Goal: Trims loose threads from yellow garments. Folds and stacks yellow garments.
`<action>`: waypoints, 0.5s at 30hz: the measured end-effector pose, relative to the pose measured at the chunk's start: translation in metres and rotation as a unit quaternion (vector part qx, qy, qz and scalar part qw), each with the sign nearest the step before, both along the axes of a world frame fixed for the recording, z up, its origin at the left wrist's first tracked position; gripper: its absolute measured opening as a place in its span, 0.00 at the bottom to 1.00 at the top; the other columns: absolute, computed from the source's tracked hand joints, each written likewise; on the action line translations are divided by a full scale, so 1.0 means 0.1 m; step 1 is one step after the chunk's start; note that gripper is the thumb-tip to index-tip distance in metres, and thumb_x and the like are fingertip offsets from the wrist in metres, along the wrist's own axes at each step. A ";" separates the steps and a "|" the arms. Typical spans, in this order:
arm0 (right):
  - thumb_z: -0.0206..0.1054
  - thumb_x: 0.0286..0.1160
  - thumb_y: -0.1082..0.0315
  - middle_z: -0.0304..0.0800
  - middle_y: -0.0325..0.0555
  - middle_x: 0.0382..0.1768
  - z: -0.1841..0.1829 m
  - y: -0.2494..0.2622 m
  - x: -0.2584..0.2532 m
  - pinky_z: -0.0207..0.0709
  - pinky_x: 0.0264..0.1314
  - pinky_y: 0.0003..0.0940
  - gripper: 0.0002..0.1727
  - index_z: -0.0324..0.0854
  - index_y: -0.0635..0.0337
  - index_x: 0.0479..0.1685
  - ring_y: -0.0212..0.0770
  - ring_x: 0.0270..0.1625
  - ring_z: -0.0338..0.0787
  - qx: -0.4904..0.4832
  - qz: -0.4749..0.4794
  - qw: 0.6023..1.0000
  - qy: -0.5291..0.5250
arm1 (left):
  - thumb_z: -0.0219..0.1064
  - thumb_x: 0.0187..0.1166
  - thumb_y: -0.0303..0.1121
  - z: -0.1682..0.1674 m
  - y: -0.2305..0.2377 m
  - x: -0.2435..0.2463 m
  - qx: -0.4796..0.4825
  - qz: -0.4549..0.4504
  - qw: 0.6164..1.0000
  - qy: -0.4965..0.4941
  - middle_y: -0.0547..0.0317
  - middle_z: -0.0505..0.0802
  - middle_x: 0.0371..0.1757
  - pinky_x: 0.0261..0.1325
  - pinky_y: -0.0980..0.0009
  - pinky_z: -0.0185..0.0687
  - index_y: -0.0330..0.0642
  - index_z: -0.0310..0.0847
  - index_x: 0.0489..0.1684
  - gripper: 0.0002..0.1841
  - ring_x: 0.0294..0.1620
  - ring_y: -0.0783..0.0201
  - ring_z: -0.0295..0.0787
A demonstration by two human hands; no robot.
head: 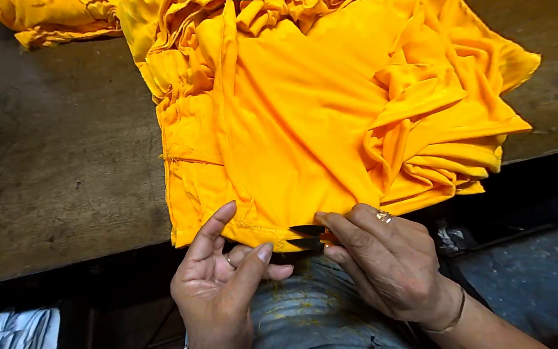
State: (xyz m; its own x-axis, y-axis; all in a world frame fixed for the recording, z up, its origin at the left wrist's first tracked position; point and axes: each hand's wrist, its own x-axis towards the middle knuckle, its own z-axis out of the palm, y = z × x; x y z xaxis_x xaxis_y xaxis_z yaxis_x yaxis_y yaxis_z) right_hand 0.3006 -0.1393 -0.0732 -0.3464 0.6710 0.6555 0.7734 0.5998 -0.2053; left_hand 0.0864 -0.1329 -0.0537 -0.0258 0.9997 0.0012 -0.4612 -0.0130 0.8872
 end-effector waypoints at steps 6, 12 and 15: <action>0.56 0.90 0.59 0.77 0.44 0.30 -0.01 0.02 -0.08 0.64 0.27 0.31 0.21 0.87 0.67 0.58 0.39 0.30 0.75 0.001 0.004 1.000 0.010 | 0.74 0.62 0.10 -0.03 -0.01 0.01 0.020 -0.004 1.000 0.019 0.34 0.92 0.55 0.31 0.56 0.98 0.33 0.75 0.76 0.35 0.29 0.49 0.97; 0.60 0.87 0.62 0.76 0.42 0.27 0.00 0.05 -0.17 0.62 0.26 0.31 0.17 0.89 0.66 0.52 0.38 0.28 0.74 0.004 0.011 1.000 0.018 | 0.73 0.63 0.10 -0.03 -0.02 0.02 0.040 0.003 0.998 0.055 0.35 0.91 0.59 0.33 0.56 0.99 0.32 0.74 0.77 0.35 0.29 0.49 0.97; 0.58 0.88 0.62 0.77 0.41 0.26 0.03 0.05 -0.11 0.63 0.26 0.30 0.16 0.89 0.63 0.46 0.37 0.28 0.74 -0.014 0.056 0.998 0.029 | 0.69 0.71 0.14 -0.06 -0.03 -0.01 0.056 -0.007 0.997 0.051 0.35 0.88 0.64 0.34 0.55 0.99 0.31 0.73 0.78 0.30 0.31 0.49 0.97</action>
State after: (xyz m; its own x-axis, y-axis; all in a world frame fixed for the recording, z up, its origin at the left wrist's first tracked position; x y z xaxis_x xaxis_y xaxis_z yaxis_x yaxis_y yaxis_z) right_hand 0.2895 -0.1345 -0.0701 -0.3823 0.6491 0.6577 0.6886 0.6747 -0.2657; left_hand 0.0856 -0.1357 -0.0596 -0.0059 0.9934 0.1144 -0.3688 -0.1086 0.9232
